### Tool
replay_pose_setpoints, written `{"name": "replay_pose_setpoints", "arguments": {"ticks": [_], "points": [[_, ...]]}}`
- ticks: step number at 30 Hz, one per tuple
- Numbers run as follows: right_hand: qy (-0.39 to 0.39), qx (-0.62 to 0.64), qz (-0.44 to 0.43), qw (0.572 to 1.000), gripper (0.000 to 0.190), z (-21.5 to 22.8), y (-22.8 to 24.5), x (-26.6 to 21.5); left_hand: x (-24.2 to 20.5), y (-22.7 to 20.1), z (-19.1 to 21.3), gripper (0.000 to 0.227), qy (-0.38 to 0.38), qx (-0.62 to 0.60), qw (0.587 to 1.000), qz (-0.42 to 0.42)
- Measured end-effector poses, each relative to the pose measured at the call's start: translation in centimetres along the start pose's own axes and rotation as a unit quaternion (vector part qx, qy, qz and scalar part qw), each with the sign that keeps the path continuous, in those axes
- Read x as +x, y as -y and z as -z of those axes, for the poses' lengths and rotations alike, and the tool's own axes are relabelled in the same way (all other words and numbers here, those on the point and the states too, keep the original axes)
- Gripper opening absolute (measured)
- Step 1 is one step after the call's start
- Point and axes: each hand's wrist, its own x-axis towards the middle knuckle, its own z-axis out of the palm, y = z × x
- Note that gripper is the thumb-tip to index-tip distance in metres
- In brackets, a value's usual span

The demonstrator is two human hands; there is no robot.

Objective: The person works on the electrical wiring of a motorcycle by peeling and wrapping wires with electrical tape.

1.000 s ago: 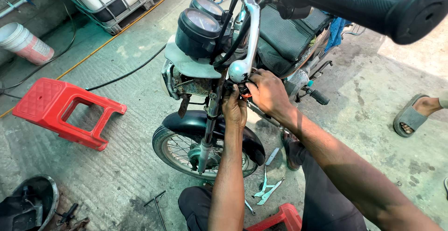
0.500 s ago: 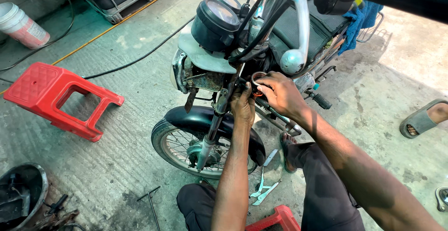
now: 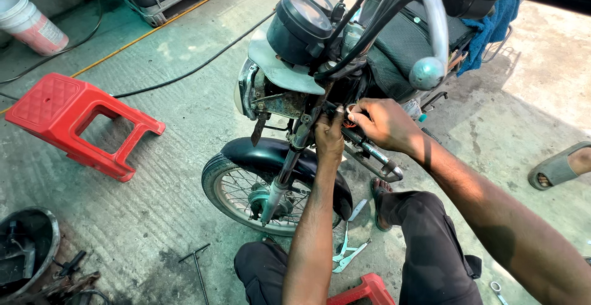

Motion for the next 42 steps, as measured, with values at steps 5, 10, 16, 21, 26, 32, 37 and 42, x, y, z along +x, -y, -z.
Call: {"name": "replay_pose_setpoints", "arguments": {"ticks": [5,10,16,21,26,32,37,42], "points": [[0.146,0.324,-0.199,0.913,0.038,1.6,-0.8,2.4,0.1,2.5,1.2,0.030,0.013,-0.024,1.000,-0.002],[0.170,0.337,-0.115,0.919,0.046,1.3,-1.9,4.1,-0.1,2.7,1.3,0.028,0.036,-0.130,0.991,0.017],[0.047,-0.075,0.019,0.996,0.046,1.0,-0.9,3.3,-0.5,1.1,0.6,0.026,0.045,-0.176,0.982,0.046],[0.027,-0.272,0.082,0.959,0.036,1.0,0.8,2.8,-0.3,1.5,0.7,0.024,0.072,-0.221,0.971,0.051],[0.111,-0.384,0.240,0.885,0.036,1.9,-1.1,4.5,-0.5,1.3,1.3,0.025,0.129,-0.235,0.962,0.039],[0.044,-0.431,0.319,0.843,0.028,2.5,-4.4,4.0,-0.5,0.4,0.4,0.020,0.063,-0.200,0.976,0.056],[0.059,-0.155,0.107,0.980,0.045,1.9,-3.3,0.7,-1.1,0.5,-0.4,0.024,0.017,-0.167,0.986,0.002],[-0.022,-0.074,0.068,0.995,0.040,1.1,-1.1,-0.3,-1.0,0.0,-0.1,0.021,0.045,-0.175,0.984,-0.002]]}}
